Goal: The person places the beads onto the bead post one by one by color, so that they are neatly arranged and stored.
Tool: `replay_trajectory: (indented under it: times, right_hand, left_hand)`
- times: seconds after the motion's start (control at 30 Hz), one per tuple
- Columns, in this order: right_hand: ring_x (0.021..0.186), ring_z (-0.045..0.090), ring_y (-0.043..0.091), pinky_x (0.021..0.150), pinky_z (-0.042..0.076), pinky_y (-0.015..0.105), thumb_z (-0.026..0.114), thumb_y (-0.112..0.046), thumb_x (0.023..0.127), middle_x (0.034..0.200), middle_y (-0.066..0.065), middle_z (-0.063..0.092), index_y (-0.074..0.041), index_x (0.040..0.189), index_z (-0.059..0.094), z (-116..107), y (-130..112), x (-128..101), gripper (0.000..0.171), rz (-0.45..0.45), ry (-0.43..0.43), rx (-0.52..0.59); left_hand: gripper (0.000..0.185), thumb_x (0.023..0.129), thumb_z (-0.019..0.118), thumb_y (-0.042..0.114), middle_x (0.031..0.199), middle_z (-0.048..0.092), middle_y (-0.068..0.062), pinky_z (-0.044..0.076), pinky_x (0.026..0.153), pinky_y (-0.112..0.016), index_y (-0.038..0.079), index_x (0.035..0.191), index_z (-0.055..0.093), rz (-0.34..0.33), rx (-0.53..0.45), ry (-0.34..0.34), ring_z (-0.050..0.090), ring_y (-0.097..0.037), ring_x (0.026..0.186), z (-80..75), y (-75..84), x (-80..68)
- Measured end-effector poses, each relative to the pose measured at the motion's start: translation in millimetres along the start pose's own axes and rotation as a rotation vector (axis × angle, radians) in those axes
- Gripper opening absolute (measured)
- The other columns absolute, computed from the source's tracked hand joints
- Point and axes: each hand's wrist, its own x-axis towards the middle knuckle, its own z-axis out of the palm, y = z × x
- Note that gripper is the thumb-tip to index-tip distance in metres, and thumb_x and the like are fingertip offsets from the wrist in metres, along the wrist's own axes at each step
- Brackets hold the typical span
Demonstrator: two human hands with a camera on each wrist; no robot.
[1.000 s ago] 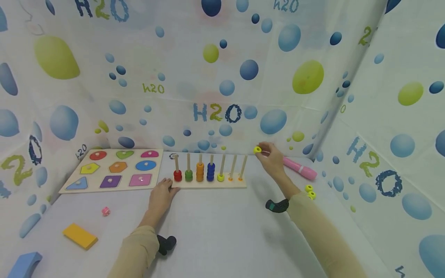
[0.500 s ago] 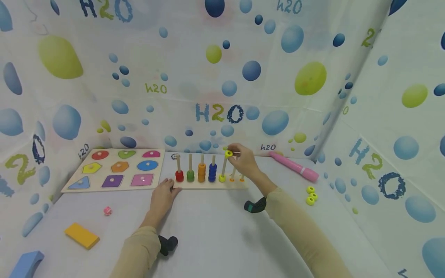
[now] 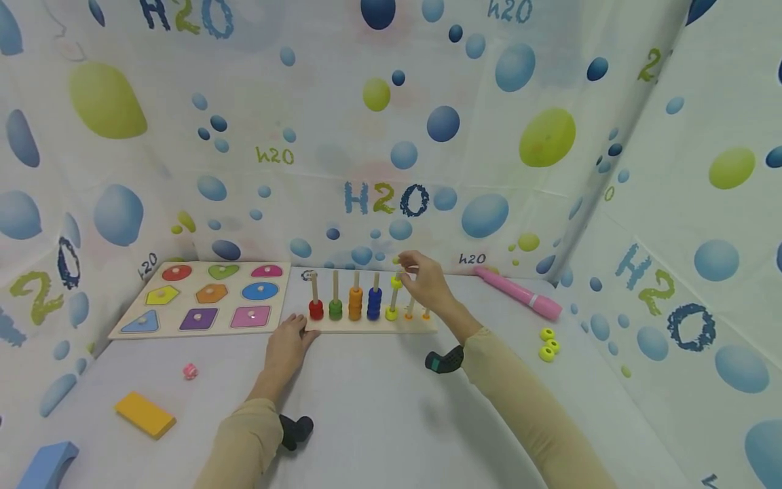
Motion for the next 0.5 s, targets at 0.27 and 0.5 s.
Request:
replay_trajectory:
  times: [0.27, 0.5]
  right_hand:
    - [0.102, 0.061, 0.021, 0.088, 0.052, 0.026, 0.063, 0.005, 0.086, 0.109, 0.012, 0.064, 0.001, 0.116, 0.057, -11, 6, -4, 0.031, 0.011, 0.070, 0.052]
    - [0.102, 0.061, 0.023, 0.090, 0.051, 0.028, 0.062, 0.000, 0.087, 0.108, 0.013, 0.065, 0.002, 0.116, 0.058, -32, 33, -18, 0.029, 0.157, 0.195, 0.110]
  left_hand:
    - [0.051, 0.089, 0.068, 0.024, 0.130, 0.052, -0.027, 0.034, 0.103, -0.054, -0.010, 0.125, 0.054, 0.000, -0.013, -0.003, 0.040, -0.042, 0.128, -2.9, 3.8, -1.0]
    - [0.050, 0.088, 0.068, 0.024, 0.128, 0.053, -0.027, 0.036, 0.102, -0.054, -0.010, 0.123, 0.056, 0.009, -0.004, 0.010, 0.042, -0.042, 0.126, -1.4, 2.3, -0.8]
